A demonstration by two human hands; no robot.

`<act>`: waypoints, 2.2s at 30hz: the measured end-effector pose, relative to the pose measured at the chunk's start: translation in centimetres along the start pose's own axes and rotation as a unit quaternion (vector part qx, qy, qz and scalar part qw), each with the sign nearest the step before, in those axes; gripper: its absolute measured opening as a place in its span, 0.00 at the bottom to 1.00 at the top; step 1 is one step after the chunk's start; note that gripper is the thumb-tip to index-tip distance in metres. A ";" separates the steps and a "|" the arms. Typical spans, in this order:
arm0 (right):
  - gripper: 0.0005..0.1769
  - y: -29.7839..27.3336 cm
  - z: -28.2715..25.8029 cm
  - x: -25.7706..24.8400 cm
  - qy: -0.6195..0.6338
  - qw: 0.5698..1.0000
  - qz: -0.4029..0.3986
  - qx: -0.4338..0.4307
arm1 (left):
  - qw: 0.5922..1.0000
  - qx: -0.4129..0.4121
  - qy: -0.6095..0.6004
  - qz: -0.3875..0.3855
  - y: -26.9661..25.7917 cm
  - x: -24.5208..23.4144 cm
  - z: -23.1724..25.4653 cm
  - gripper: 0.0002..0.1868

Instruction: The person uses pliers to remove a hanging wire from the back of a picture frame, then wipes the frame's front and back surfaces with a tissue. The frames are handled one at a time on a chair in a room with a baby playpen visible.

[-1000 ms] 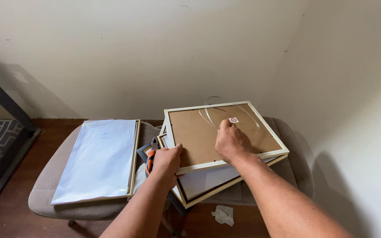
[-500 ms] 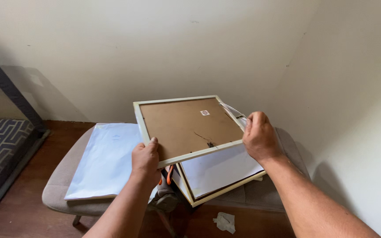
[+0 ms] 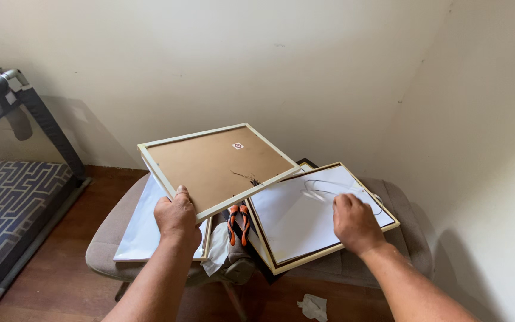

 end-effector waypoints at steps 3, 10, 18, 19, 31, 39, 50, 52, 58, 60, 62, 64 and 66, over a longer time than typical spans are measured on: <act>0.10 -1.0 -0.2 0.5 0.014 1.000 -0.006 0.006 | 1.000 0.001 -0.006 -0.004 -1.1 0.8 0.8 0.12; 0.14 0.6 -1.8 -3.1 0.105 0.991 0.034 0.080 | 0.998 -0.029 0.016 -0.046 -3.4 3.1 -1.0 0.11; 0.14 3.5 -6.0 -4.0 0.196 0.972 -0.054 0.120 | 0.996 -0.053 0.006 -0.071 -4.9 5.2 -3.4 0.13; 0.14 3.5 -6.1 -3.7 0.206 0.966 -0.069 0.138 | 0.996 -0.051 0.010 -0.074 -4.9 5.3 -3.5 0.13; 0.11 3.4 -5.5 -0.5 0.126 0.975 -0.121 0.139 | 0.993 -0.035 0.060 -0.090 -5.1 4.7 -4.0 0.12; 0.14 1.2 4.1 -0.4 -0.008 0.960 -0.053 0.274 | 0.996 -0.023 0.050 -0.070 -4.2 3.7 -3.3 0.13; 0.17 -0.6 3.0 -0.9 0.220 0.909 0.006 0.354 | 0.991 -0.086 0.022 -0.097 -5.3 4.3 -5.4 0.12; 0.20 -0.7 2.3 -0.9 0.373 0.833 0.015 0.408 | 0.991 -0.076 -0.015 -0.111 -5.3 4.7 -5.2 0.12; 0.31 -1.2 1.9 -0.9 0.513 0.724 0.031 0.460 | 0.991 -0.081 -0.007 -0.108 -5.4 5.3 -5.3 0.13; 0.34 -1.3 2.6 -0.8 0.443 0.784 0.032 0.434 | 0.991 -0.073 -0.002 -0.108 -5.3 5.5 -5.0 0.13; 0.39 -1.0 2.9 -1.2 0.282 0.884 0.034 0.371 | 0.992 -0.058 -0.003 -0.108 -5.1 5.7 -4.4 0.13; 0.41 -0.3 0.8 -2.4 0.070 0.975 0.074 0.198 | 0.993 -0.058 -0.002 -0.106 -5.0 5.8 -4.2 0.13; 0.41 0.0 -1.6 -2.8 -0.026 0.992 0.107 0.060 | 0.991 -0.071 -0.018 -0.113 -5.1 6.1 -3.9 0.12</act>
Point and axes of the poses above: each hand's wrist, its own y-axis towards the middle knuckle, its own x-axis out of the palm, z = x × y, the point moved 9 cm from there along y, towards the middle knuckle, and after that the axes turned 2 degrees about -z, right-handed, at the moved point
